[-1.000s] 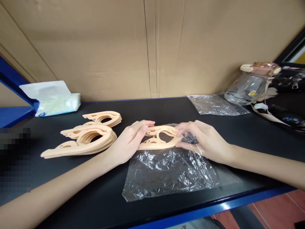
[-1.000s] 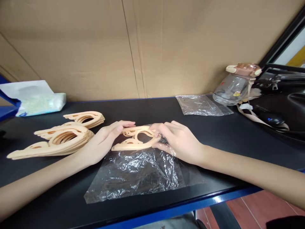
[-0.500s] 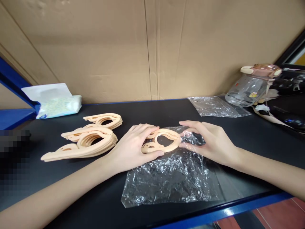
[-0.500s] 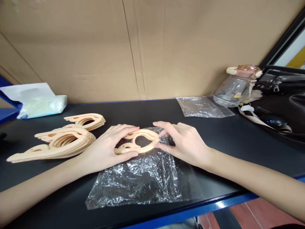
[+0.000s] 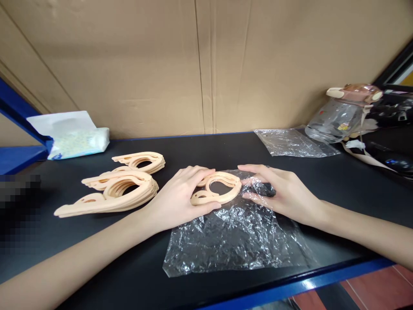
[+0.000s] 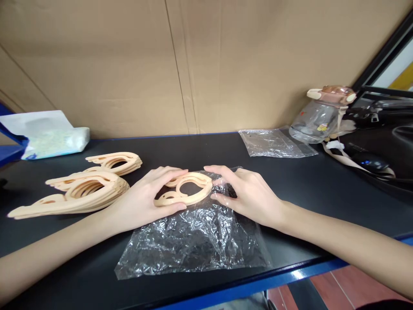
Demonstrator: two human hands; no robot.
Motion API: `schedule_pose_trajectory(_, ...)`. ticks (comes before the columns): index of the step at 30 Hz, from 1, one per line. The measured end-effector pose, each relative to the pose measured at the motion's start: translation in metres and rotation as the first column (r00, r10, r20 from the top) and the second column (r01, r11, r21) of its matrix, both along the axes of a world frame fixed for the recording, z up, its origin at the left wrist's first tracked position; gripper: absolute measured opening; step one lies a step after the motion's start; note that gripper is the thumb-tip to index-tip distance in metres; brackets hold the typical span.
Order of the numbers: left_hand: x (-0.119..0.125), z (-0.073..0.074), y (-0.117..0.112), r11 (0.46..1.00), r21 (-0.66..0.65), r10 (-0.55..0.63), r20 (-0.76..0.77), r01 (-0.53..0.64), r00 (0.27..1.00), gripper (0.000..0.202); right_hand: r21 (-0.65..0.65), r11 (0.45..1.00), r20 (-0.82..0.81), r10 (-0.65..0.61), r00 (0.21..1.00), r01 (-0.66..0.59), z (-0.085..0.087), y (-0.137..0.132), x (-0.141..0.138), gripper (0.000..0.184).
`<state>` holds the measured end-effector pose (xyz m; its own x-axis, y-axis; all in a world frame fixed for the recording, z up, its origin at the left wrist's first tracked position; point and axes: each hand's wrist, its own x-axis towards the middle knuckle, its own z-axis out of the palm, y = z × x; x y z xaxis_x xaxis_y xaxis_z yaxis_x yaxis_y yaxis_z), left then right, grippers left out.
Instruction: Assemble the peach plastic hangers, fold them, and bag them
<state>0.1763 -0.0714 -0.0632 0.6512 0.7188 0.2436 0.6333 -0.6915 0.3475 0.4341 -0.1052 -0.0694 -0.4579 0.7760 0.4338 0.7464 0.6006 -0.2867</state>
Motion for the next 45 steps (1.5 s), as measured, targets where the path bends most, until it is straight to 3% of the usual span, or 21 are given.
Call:
schedule_pose_trajectory(13, -0.004, -0.003, 0.000, 1.000, -0.010, -0.030, -0.001, 0.030, 1.000, 0.064, -0.143, 0.989, -0.088, -0.050, 0.995, 0.037, 0.009, 0.008, 0.008, 0.038)
schedule_pose_trajectory(20, -0.006, -0.005, 0.002, 0.996, -0.028, -0.085, -0.042, 0.084, 0.995, 0.052, 0.009, 0.994, -0.111, -0.106, 0.988, 0.108, 0.015, 0.010, 0.014, 0.014)
schedule_pose_trajectory(24, -0.006, -0.006, 0.003, 0.995, -0.021, -0.096, -0.051, 0.095, 0.994, 0.053, 0.064, 0.991, -0.117, -0.109, 0.987, 0.117, 0.016, 0.012, 0.017, 0.014)
schedule_pose_trajectory(31, -0.005, -0.005, 0.002, 0.994, -0.016, -0.109, -0.041, 0.108, 0.993, 0.052, 0.030, 0.998, -0.107, -0.059, 0.992, 0.063, 0.011, 0.018, 0.018, 0.018)
schedule_pose_trajectory(36, -0.006, -0.006, 0.002, 0.994, -0.010, -0.107, -0.033, 0.107, 0.994, 0.051, 0.052, 0.998, -0.167, -0.036, 0.985, 0.045, 0.011, 0.034, 0.012, 0.016)
schedule_pose_trajectory(40, -0.006, -0.005, 0.002, 0.994, -0.009, -0.113, -0.037, 0.113, 0.993, 0.052, 0.063, 0.997, -0.082, 0.053, 0.995, -0.048, 0.021, 0.062, -0.004, 0.013)
schedule_pose_trajectory(45, -0.008, -0.004, 0.000, 0.995, -0.016, -0.101, -0.044, 0.100, 0.994, 0.053, 0.044, 0.947, 0.035, 0.317, 0.948, -0.319, 0.034, 0.102, -0.051, 0.017)
